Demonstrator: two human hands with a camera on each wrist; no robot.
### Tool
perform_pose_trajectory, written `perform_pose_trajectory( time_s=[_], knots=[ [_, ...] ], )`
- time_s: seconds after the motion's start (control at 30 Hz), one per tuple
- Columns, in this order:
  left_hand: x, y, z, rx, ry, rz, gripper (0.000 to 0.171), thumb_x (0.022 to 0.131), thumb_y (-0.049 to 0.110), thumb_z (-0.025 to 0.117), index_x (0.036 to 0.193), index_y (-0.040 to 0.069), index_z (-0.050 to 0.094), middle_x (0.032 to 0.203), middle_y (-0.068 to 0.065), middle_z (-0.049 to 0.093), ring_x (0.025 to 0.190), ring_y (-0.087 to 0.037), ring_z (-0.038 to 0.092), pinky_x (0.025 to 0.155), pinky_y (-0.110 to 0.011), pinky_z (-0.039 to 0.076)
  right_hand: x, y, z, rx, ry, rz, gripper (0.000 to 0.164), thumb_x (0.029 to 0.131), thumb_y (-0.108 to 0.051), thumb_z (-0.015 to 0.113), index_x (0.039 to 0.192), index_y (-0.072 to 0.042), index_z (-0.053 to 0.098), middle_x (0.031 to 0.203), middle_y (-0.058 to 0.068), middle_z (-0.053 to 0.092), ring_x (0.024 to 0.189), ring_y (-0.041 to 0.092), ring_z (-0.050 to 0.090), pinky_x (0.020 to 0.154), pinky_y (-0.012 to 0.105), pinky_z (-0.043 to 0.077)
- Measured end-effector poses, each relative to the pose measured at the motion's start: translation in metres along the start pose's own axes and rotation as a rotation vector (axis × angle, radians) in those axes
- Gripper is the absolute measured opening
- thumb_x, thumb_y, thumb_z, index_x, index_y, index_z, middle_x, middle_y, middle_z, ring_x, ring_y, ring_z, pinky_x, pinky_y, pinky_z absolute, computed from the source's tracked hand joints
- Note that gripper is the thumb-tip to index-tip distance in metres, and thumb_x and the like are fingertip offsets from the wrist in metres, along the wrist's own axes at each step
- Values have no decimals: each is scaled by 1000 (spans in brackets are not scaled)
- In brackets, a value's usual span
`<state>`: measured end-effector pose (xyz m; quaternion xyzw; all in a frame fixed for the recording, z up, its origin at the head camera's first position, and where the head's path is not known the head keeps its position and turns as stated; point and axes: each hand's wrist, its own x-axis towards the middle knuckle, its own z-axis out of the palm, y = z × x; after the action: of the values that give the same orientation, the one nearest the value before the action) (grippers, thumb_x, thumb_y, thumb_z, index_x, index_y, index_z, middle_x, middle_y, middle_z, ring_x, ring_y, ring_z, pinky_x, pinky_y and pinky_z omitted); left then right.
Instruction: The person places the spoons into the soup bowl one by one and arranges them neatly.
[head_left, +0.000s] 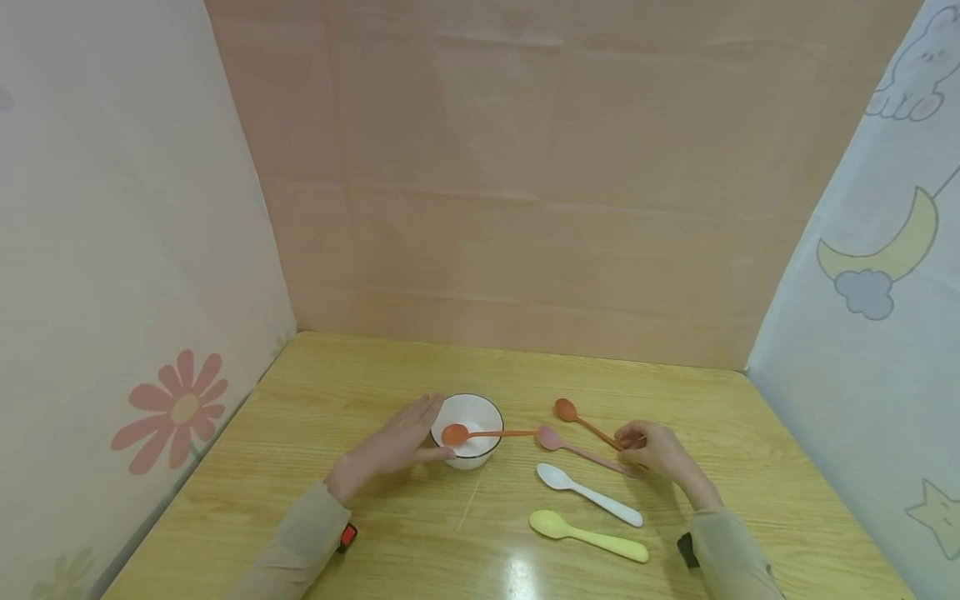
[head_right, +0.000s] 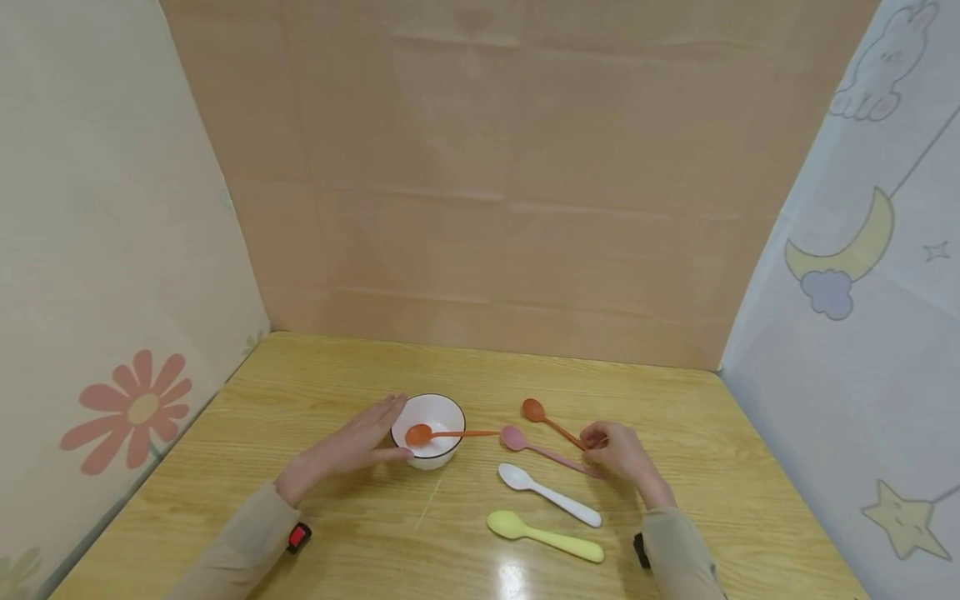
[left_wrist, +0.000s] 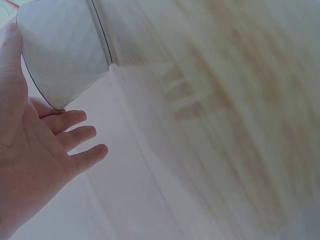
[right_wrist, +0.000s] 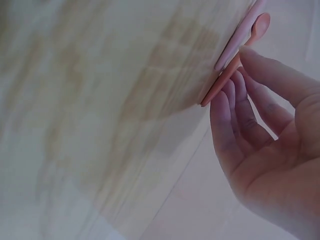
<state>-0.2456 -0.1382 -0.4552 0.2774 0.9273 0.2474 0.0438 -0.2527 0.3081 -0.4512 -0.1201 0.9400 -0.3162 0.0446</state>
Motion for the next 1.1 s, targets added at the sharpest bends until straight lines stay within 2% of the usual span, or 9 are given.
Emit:
perform_pose_trajectory(
  time_s=[0.37,0.6,0.83,1.1],
  knots=[
    [1,-2,2,5,1,12,98,93,56,60,157,-4,16,163,-24,21,152,-43,19,123,-58,21,6,2,3,-32,23,29,18,81,1,74,98,2,71,88,13,72,78,16,64,68,23,50],
    [0,-1,1,-7,10,8,98,93,55,61,157,-4,17,163,-24,21,152,-43,19,122,-58,21,8,4,4,-34,21,7,16,81,2,74,97,4,71,87,13,72,79,18,65,66,22,49],
    [1,-1,2,7,15,24,96,93,53,62,155,-7,19,162,-27,22,151,-45,21,122,-58,23,9,6,4,-50,33,-1,14,80,3,72,94,2,72,85,11,72,75,12,63,67,22,49],
    [1,-2,2,12,19,23,97,93,53,62,156,-5,18,163,-25,21,152,-44,21,122,-57,23,7,5,4,-67,32,-11,14,82,2,71,95,1,72,87,9,72,80,17,64,67,23,49]
  ],
)
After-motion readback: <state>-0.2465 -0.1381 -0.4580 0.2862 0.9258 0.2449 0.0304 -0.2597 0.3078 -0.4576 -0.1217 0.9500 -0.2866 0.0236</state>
